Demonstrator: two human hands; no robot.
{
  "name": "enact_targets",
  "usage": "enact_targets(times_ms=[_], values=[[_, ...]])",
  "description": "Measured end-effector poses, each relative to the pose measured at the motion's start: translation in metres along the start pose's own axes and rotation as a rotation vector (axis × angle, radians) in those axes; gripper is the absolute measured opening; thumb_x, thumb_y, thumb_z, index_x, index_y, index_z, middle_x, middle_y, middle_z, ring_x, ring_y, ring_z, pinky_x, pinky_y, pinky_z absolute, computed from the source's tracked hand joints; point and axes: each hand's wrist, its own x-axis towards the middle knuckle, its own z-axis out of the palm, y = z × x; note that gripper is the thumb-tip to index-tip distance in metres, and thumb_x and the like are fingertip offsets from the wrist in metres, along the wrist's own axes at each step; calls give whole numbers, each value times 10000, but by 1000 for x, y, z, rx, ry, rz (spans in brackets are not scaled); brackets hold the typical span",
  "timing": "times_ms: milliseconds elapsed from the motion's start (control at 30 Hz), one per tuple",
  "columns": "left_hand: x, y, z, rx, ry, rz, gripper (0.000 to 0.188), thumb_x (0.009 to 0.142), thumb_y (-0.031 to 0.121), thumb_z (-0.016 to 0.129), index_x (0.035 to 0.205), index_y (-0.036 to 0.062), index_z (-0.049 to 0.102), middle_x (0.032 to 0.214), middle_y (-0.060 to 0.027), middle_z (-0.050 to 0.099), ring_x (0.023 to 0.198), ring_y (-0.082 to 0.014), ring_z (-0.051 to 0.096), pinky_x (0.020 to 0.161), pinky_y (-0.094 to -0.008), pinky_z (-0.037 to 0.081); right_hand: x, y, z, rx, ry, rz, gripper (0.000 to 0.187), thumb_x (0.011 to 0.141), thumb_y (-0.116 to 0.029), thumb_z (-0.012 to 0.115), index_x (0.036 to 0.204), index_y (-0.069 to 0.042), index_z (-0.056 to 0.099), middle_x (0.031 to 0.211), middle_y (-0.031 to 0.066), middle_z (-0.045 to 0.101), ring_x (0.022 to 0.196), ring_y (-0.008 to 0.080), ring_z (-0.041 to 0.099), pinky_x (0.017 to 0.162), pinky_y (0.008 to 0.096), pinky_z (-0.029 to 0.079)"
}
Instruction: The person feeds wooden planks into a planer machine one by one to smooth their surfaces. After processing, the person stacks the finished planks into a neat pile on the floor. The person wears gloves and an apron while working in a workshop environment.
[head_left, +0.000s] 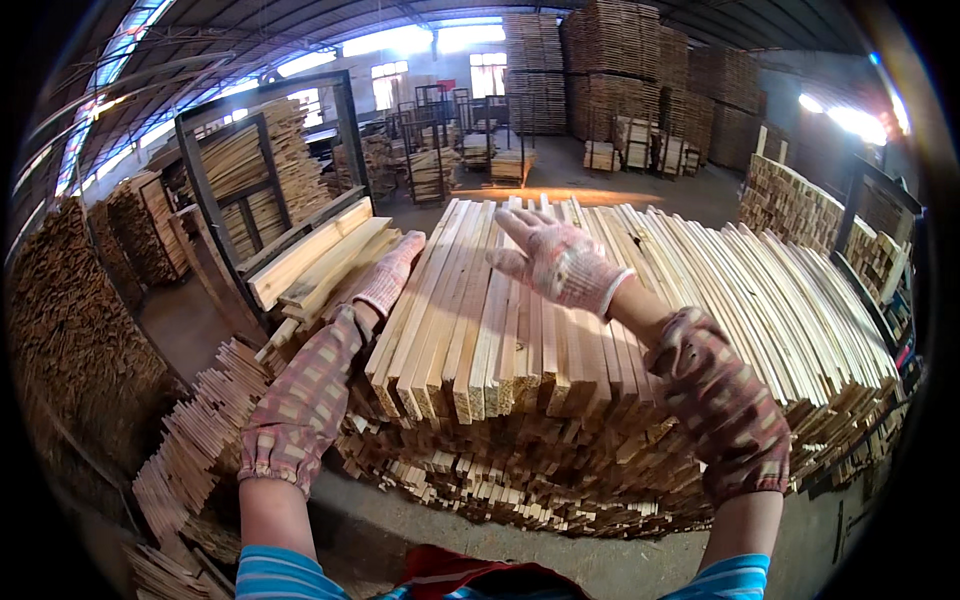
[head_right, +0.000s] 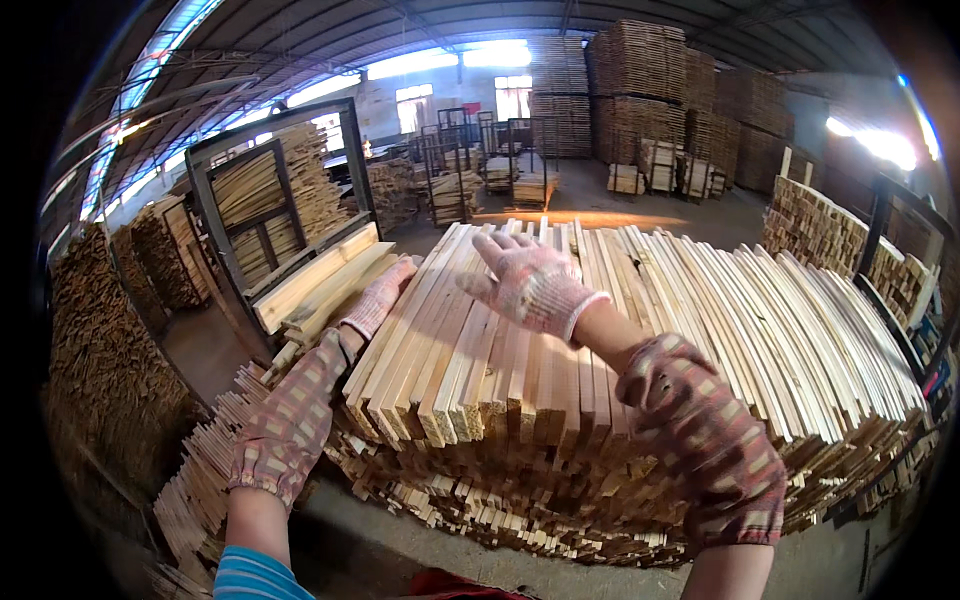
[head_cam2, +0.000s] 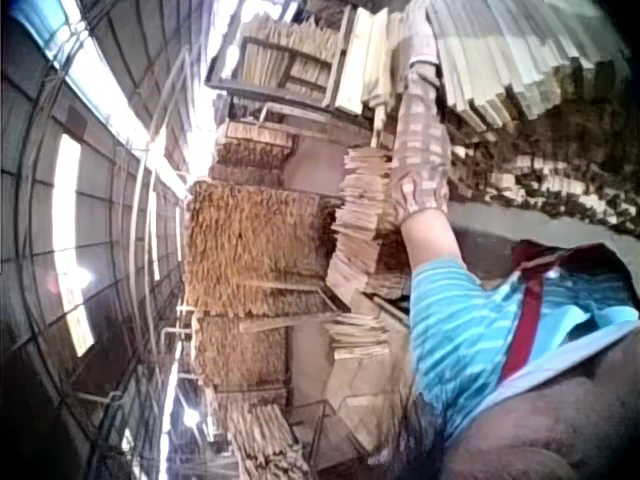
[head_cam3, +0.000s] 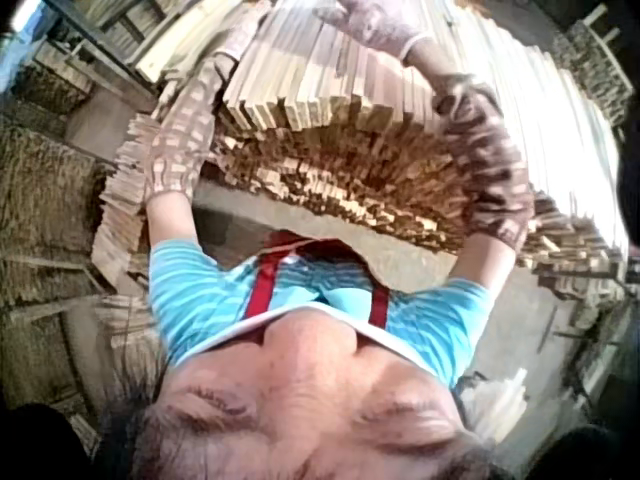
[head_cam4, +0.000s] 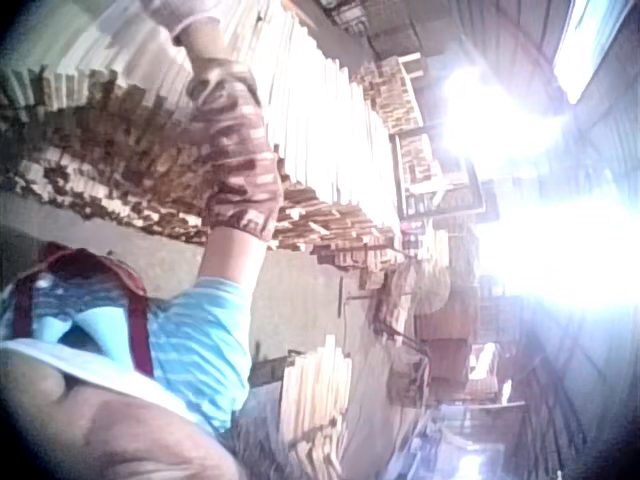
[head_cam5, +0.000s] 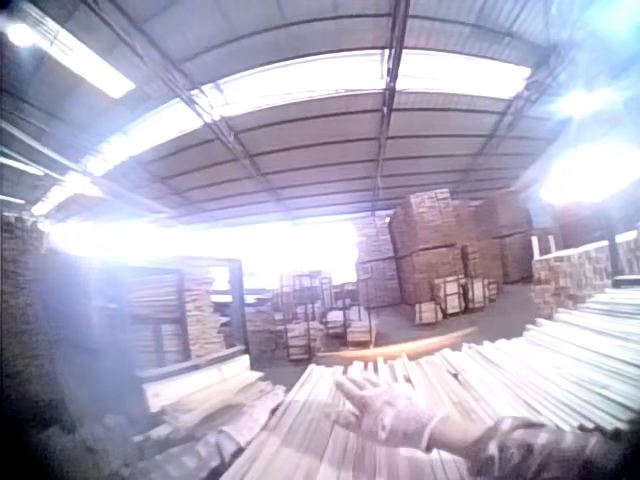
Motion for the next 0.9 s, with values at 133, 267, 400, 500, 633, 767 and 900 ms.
enact_targets(times_ms=[133, 267, 400, 500, 633, 767, 900], values=[[-20, 11, -22, 441, 6, 240, 291, 998, 307, 472, 1047, 55, 609, 1011, -90, 604, 999, -231, 539, 913, -340, 413, 61, -3, -45, 252, -132, 55, 684, 986, -607, 388, 1279, 4, 485, 1329, 247, 544, 1217, 365, 561, 1030, 434, 462], [-20, 16, 12, 344, 13, 34, 398, 987, 321, 561, 1261, 36, 611, 1231, -15, 625, 1134, -148, 537, 1029, -311, 394, 80, 63, -3, 209, 160, 41, 553, 1009, -497, 431, 1314, -40, 498, 1310, 235, 540, 1164, 355, 592, 972, 427, 505], [-55, 53, 28, 256, 16, -126, 447, 991, 306, 568, 1339, 24, 577, 1381, -61, 571, 1264, -172, 509, 1098, -322, 356, 37, 97, 107, -498, -256, -28, 446, 1015, -403, 419, 1361, -131, 494, 1399, 198, 490, 1300, 397, 470, 1090, 486, 386], [-58, 68, -7, 415, -32, -51, 491, 943, 265, 622, 1365, 28, 538, 1397, -145, 550, 1301, -246, 501, 1090, -336, 379, 50, 55, 76, 12, -557, 151, 505, 1004, -468, 389, 1363, -127, 490, 1440, 179, 463, 1362, 366, 407, 1146, 487, 292], [-52, 107, -30, 1018, 69, 164, 732, 815, 383, 693, 1431, 75, 444, 1420, -198, 511, 1350, -318, 457, 1122, -379, 357, 40, 67, 75, 30, -554, 331, 563, 998, -530, 360, 1359, -122, 499, 1479, 167, 424, 1376, 345, 395, 1162, 472, 262], [-37, 121, -118, 1867, 274, 187, 708, 835, 515, 622, 1370, 82, 453, 1347, -164, 494, 1277, -336, 442, 1039, -514, 332, 49, 52, 73, 7, -538, 233, 402, 1026, -429, 372, 1308, -219, 568, 1441, 133, 449, 1365, 350, 407, 1140, 452, 314], [-45, 110, -142, 2123, 235, -4, 839, 866, 674, 496, 1449, 80, 396, 1389, -212, 472, 1318, -363, 389, 1106, -502, 240, 56, 45, 63, -16, -610, 150, 377, 1025, -434, 371, 1297, -274, 577, 1418, 137, 462, 1357, 353, 416, 1137, 444, 323]])
